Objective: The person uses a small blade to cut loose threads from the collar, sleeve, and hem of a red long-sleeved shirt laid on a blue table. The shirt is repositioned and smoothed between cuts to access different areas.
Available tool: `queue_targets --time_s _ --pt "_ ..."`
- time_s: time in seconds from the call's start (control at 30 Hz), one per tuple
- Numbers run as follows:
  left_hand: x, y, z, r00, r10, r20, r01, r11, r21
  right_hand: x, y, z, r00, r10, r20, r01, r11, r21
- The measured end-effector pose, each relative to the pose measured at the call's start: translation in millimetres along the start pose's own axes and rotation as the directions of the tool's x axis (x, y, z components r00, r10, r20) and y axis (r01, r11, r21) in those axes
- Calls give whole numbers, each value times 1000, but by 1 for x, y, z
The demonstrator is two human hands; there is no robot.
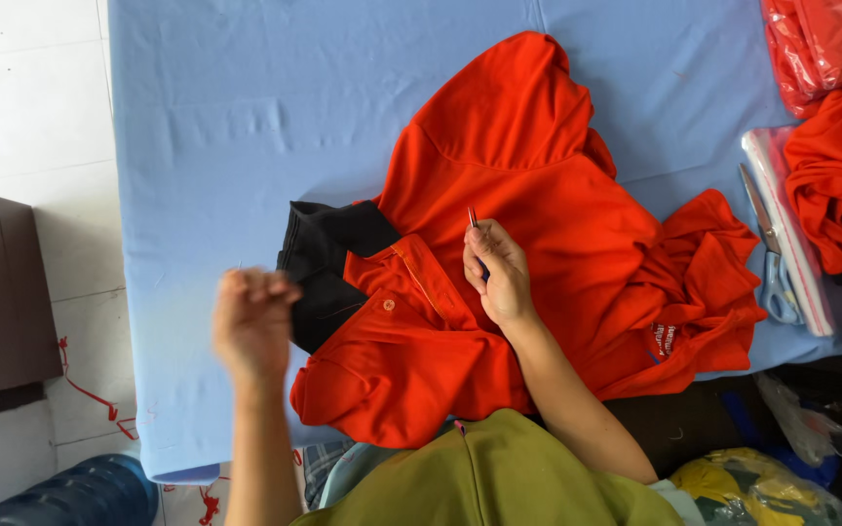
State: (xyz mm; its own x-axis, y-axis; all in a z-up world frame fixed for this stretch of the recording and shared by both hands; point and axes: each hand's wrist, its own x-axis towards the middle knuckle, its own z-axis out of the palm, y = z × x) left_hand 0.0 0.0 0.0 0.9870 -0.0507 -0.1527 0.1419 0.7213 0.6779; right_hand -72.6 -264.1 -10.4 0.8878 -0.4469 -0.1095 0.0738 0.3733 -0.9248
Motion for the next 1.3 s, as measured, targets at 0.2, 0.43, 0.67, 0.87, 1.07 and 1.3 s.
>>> queue_targets --time_s 0.2,0.43,0.67,0.87,1.07,1.3 --pt "-42 112 -47 758 346 -553 -82 892 445 -4 -20 11 998 19 65 -27 992 125" --pt "-98 139 -90 608 793 -47 387 -245 889 -6 -27 17 997 22 73 -29 994 109" --pt "-63 86 -62 620 636 461 -257 -390 884 -9 -33 23 992 -14 122 7 999 53" --pt "-56 13 56 869 238 433 -448 7 894 -19 -19 16 989 -89 120 140 836 -531" --pt "-57 2 67 918 -148 367 -396 -339 853 -41 -41 23 997 62 46 21 346 -938" --pt "-53 14 51 821 8 571 -571 8 821 -32 -31 19 968 -228 -101 25 490 -872"
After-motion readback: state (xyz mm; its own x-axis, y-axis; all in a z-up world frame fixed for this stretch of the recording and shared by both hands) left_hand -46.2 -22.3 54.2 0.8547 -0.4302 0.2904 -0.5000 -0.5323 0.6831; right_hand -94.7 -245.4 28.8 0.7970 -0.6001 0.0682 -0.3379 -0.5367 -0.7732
